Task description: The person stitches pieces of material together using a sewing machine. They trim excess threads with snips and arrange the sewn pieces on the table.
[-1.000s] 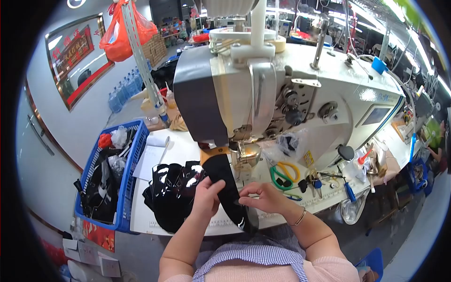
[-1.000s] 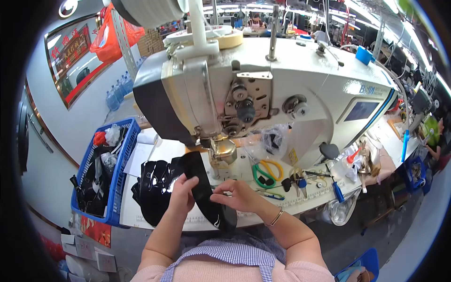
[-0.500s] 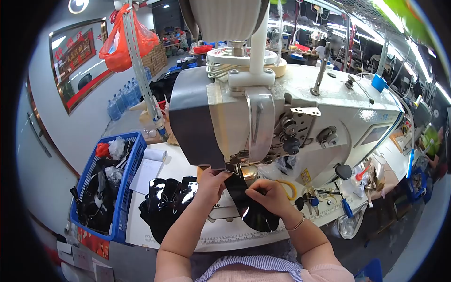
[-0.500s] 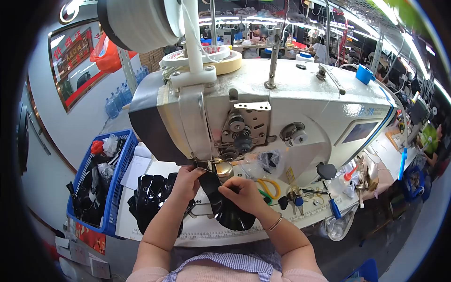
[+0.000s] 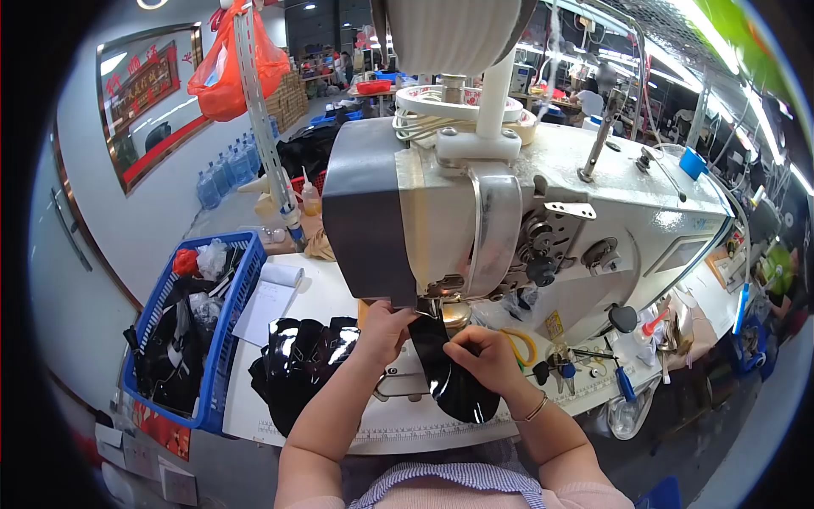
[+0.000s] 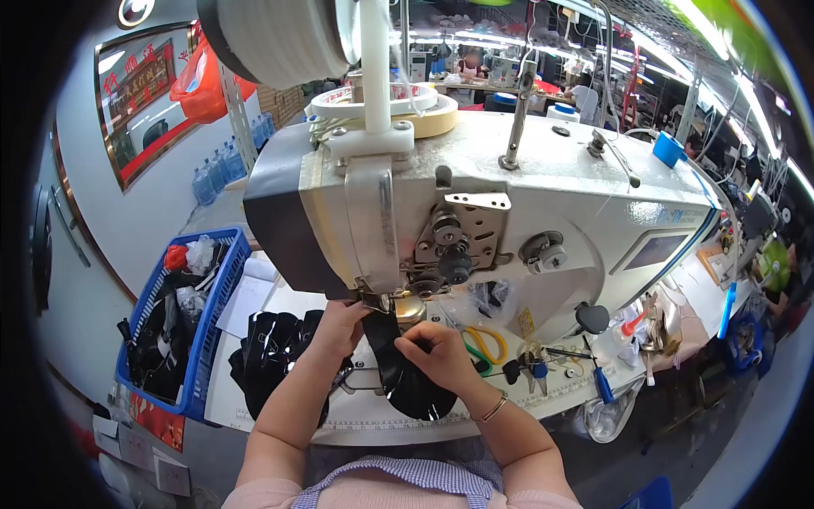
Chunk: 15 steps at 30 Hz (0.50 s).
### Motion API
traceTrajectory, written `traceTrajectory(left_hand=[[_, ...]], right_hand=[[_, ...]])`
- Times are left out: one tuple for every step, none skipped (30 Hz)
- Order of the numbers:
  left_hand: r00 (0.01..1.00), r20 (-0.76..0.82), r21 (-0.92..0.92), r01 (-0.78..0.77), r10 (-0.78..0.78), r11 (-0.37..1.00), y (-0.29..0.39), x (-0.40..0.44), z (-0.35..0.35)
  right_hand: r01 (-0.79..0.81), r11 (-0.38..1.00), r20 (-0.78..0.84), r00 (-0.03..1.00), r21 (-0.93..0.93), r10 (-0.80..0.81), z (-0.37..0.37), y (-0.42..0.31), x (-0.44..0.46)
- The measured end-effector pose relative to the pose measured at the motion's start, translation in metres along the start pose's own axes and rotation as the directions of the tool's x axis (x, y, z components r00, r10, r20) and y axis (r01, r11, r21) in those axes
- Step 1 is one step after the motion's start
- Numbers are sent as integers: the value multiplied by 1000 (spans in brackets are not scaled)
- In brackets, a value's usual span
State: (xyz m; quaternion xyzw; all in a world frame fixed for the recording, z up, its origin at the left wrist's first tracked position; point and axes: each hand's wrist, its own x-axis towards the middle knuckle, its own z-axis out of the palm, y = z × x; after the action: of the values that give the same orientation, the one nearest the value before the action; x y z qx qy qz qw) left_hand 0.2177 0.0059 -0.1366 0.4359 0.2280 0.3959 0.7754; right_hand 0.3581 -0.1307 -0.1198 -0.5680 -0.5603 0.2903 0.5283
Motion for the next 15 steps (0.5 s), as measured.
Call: traceTrajectory(left_hand=[[1000, -3, 0, -19, 19, 1000, 1, 1, 2], [999, -6, 0, -38, 38, 999, 3, 0, 5], [998, -10, 0, -56, 56, 998, 4, 0, 7], [998, -14, 4, -56, 56, 998, 0, 3, 4], [998, -19, 7, -55, 55, 998, -6, 7, -3], [998, -24, 9, -53, 53, 999, -7, 8, -6], [999, -43, 92, -23, 27, 995, -6, 7, -8], [998, -65, 174, 9, 2, 985, -2, 6, -9], [996, -87, 254, 42, -20, 966, 3, 6, -9], [991, -7, 427, -117, 133, 897, 5, 12, -13], [959, 99, 571, -273, 265, 774, 6, 21, -18], [903, 226, 678, -415, 366, 606, 9, 27, -22], [902, 310, 738, -427, 300, 522, 17, 30, -21], [895, 386, 786, -445, 222, 429, 30, 31, -19], [902, 399, 797, -431, 165, 423, 39, 26, -14]], right_hand=[[15, 1000, -16, 1000, -14, -15, 1, 4, 3], [30, 999, -32, 999, -29, -31, 1, 6, 4], [24, 999, -37, 999, -39, -26, 1, 5, 5], [17, 999, -41, 999, -47, -19, 1, 4, 5], [9, 998, -44, 999, -56, -12, 1, 3, 5], [22, 998, -47, 999, -63, -25, 1, 4, 6], [34, 997, -49, 998, -70, -38, 1, 6, 6], [47, 996, -51, 997, -77, -51, 1, 7, 6], [66, 994, -48, 996, -91, -70, 1, 7, 6], [85, 991, -45, 995, -105, -90, 0, 6, 6], [104, 988, -42, 993, -118, -110, -1, 6, 6], [119, 977, -15, 992, -179, -124, -7, 3, 8], [136, 962, 12, 990, -238, -138, -18, -3, 13], [155, 943, 37, 988, -295, -151, -30, -10, 19], [155, 894, 3, 985, -421, -170, -43, -18, 27]])
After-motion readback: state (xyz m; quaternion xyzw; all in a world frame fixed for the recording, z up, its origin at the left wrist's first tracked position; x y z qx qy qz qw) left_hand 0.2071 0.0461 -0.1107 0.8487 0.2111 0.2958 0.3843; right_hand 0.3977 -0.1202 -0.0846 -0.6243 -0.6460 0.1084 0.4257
